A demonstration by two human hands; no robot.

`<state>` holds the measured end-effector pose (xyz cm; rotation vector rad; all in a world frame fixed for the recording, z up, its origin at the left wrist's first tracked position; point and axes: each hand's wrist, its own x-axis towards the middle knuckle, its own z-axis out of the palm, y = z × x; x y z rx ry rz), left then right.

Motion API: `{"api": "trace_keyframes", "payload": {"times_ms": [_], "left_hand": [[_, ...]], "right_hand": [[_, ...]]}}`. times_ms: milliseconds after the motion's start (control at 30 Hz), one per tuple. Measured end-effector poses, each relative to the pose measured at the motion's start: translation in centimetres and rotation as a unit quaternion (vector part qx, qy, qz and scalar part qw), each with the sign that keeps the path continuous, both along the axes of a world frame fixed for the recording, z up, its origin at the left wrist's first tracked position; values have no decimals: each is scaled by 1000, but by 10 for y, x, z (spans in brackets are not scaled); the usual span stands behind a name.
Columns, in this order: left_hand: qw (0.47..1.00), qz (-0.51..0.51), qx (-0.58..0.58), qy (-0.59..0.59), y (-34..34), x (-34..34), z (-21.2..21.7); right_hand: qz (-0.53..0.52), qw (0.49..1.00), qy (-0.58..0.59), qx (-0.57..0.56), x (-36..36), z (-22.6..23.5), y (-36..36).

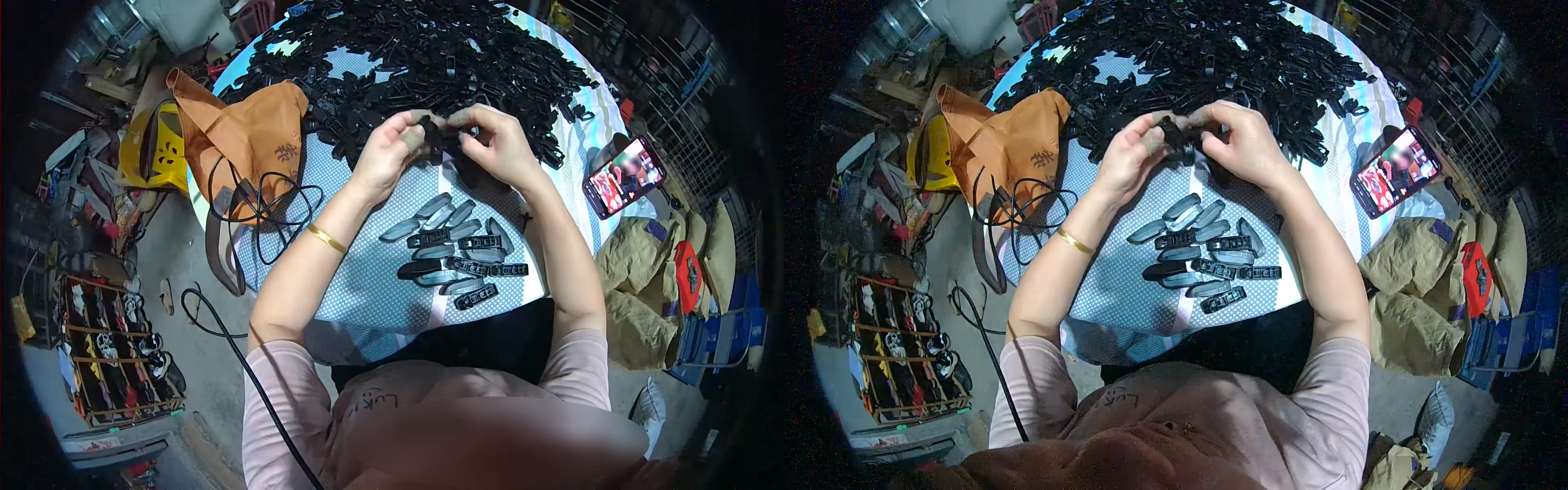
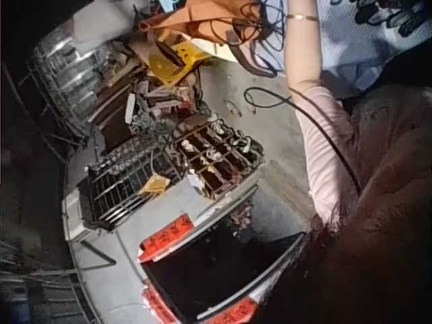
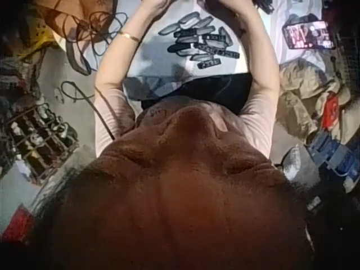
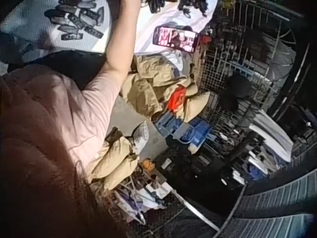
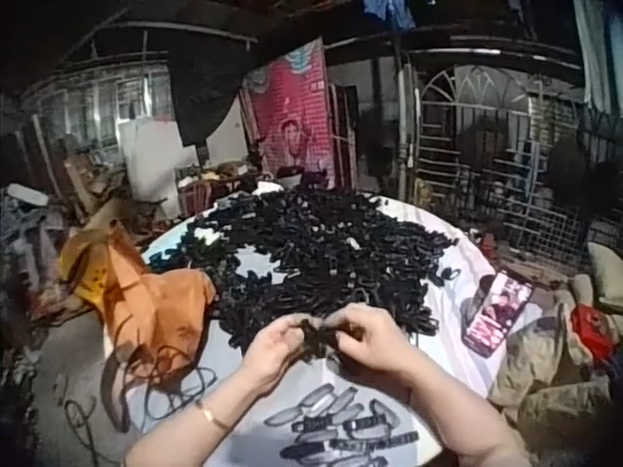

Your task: Inspecting and sorting black plastic components on a table.

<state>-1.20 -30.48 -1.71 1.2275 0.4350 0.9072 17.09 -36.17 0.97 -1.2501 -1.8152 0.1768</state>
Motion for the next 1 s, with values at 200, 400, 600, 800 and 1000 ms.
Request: {"api": "trace_keyframes", "payload": {"times_ms": [200,400,600,800,1000], "left_hand": [[998,-53,-19,4,-6,-1,3],[999,7,29,29,-8,2,6],[967,90,197,135,-7,-1,5],[971,124,155,133,-14,2,8],[996,84,31,23,-17,6,4]], "right_hand": [[-24,930,361,-74,-21,-10,2],[-57,965,255,-26,-18,-14,0],[-64,992,12,106,-26,-10,-6],[-85,981,-98,145,-30,-9,-12],[-85,963,-125,224,-39,-7,-11]]}}
